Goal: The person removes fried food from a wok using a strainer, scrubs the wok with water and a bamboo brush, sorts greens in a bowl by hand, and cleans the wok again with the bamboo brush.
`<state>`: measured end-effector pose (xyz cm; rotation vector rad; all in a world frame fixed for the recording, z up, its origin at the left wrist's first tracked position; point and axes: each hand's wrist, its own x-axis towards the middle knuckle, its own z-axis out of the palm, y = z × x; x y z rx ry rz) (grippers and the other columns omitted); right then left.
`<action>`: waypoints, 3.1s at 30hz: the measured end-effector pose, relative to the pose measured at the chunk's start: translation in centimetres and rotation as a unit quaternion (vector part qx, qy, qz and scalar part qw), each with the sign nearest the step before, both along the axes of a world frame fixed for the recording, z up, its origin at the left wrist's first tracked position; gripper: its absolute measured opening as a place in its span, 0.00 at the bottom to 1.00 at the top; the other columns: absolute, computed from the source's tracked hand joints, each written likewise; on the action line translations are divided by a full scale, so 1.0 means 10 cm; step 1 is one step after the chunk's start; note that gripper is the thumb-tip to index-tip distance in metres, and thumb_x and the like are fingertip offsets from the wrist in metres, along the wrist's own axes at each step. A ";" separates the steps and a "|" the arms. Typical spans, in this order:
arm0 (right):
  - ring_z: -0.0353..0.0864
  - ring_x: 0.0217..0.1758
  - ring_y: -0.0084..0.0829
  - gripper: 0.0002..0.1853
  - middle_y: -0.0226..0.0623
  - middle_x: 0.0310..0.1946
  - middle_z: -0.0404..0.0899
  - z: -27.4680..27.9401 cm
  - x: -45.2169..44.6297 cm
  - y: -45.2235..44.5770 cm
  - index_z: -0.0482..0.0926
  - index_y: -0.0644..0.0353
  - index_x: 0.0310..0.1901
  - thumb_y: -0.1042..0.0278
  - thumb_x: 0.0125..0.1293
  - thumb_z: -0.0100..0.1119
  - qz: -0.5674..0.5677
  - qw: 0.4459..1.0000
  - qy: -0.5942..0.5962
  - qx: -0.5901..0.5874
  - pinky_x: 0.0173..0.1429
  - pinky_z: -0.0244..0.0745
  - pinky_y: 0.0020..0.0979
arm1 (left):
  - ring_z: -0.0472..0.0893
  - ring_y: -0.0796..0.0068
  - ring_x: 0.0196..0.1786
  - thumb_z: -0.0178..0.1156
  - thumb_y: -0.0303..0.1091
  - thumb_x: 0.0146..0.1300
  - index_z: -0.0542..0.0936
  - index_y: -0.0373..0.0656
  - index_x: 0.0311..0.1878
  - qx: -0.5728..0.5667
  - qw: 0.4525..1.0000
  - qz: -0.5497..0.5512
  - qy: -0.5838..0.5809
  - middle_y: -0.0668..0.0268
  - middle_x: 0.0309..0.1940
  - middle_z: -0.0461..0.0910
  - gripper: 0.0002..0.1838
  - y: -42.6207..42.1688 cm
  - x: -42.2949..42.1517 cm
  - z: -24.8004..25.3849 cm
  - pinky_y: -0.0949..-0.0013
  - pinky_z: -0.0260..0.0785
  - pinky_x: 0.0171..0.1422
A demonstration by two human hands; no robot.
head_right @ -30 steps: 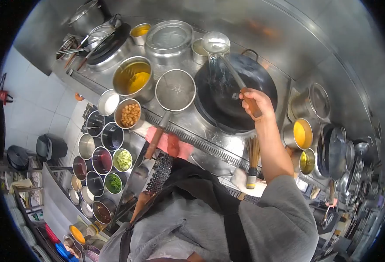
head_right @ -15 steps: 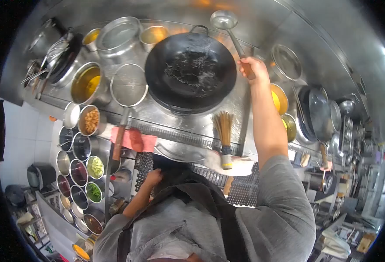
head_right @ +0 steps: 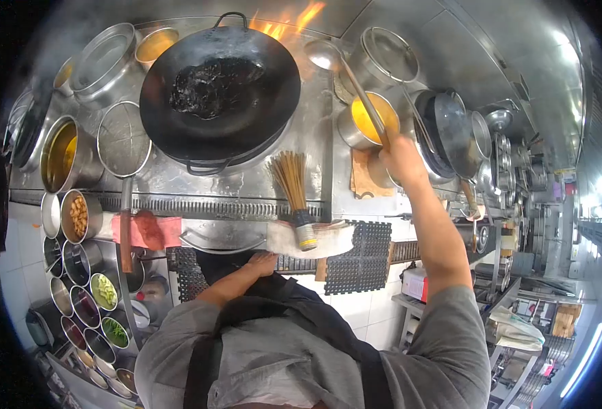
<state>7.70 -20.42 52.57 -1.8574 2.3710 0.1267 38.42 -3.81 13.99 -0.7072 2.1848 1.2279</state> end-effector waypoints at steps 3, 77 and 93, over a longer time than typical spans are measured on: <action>0.78 0.48 0.59 0.24 0.59 0.43 0.80 0.03 0.04 0.39 0.72 0.64 0.56 0.75 0.55 0.58 0.043 0.996 -0.042 -0.073 0.51 0.74 0.51 | 0.66 0.57 0.71 0.45 0.31 0.66 0.62 0.39 0.70 -0.023 0.999 0.022 -0.009 0.56 0.73 0.60 0.28 0.11 -0.10 -0.19 0.51 0.59 0.73; 0.83 0.32 0.25 0.17 0.39 0.31 0.85 -1.50 8.38 5.59 0.80 0.68 0.51 0.67 0.65 0.63 0.834 0.129 -0.100 0.527 0.38 0.77 0.26 | 0.82 0.54 0.39 0.57 0.40 0.61 0.84 0.43 0.40 -0.189 -0.044 0.981 -0.019 0.55 0.35 0.84 0.13 5.51 3.02 2.38 0.58 0.73 0.47; 0.83 0.29 0.40 0.15 0.47 0.34 0.82 -1.11 8.04 6.25 0.81 0.62 0.50 0.70 0.61 0.65 0.903 0.044 -0.176 0.389 0.37 0.78 0.35 | 0.77 0.48 0.57 0.60 0.31 0.58 0.78 0.38 0.55 -0.288 -0.118 0.934 -0.173 0.50 0.53 0.78 0.20 6.38 3.06 2.73 0.55 0.70 0.62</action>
